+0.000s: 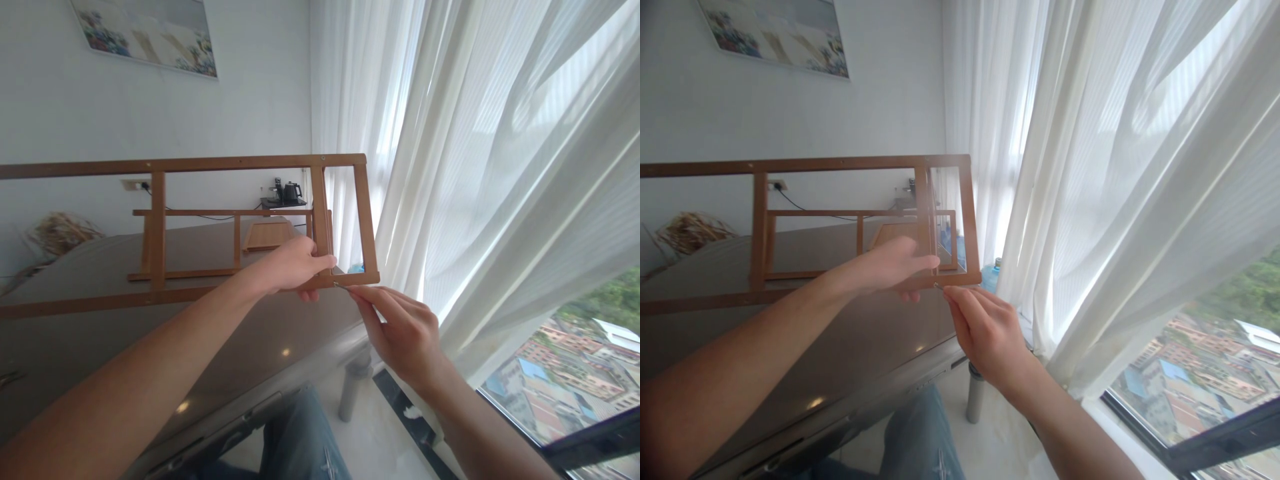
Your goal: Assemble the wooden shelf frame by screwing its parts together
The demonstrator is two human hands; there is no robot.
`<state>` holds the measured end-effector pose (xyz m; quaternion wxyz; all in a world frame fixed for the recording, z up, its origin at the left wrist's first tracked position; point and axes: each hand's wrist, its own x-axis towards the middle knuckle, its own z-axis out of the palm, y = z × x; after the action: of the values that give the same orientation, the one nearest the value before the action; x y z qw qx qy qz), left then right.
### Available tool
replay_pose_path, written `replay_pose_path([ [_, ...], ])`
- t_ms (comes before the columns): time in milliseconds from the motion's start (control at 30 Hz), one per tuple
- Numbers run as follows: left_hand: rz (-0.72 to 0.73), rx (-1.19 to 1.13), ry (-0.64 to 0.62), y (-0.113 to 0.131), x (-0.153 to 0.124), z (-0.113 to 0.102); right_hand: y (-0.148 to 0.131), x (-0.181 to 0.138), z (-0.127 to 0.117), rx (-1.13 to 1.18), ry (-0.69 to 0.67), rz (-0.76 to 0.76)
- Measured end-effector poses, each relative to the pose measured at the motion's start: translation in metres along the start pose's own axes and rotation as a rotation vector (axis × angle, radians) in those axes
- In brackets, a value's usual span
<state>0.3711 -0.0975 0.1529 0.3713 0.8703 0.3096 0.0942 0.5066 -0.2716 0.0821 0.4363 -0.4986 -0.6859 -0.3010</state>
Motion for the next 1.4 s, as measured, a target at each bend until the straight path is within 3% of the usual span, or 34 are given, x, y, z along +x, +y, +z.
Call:
replay_pose_path([
  [333,0.014,0.016,-0.005,0.000,0.001,0.000,-0.017,0.017,-0.004,-0.152,-0.218,-0.087],
  [533,0.028,-0.001,-0.011,0.001,0.001,0.001,-0.020,0.023,-0.005,0.028,-0.277,0.114],
  [767,0.024,0.006,0.013,0.006,-0.001,0.002,-0.014,0.026,-0.011,0.462,-0.332,0.459],
  [967,0.029,-0.010,0.010,0.006,-0.002,0.002,-0.005,0.015,-0.016,0.601,-0.395,0.508],
  [1167,0.060,-0.021,0.006,0.004,0.000,0.002,-0.005,0.013,-0.015,0.457,-0.375,0.385],
  [1400,0.041,0.005,0.004,0.011,-0.004,0.003,-0.007,0.018,-0.003,0.354,-0.190,0.382],
])
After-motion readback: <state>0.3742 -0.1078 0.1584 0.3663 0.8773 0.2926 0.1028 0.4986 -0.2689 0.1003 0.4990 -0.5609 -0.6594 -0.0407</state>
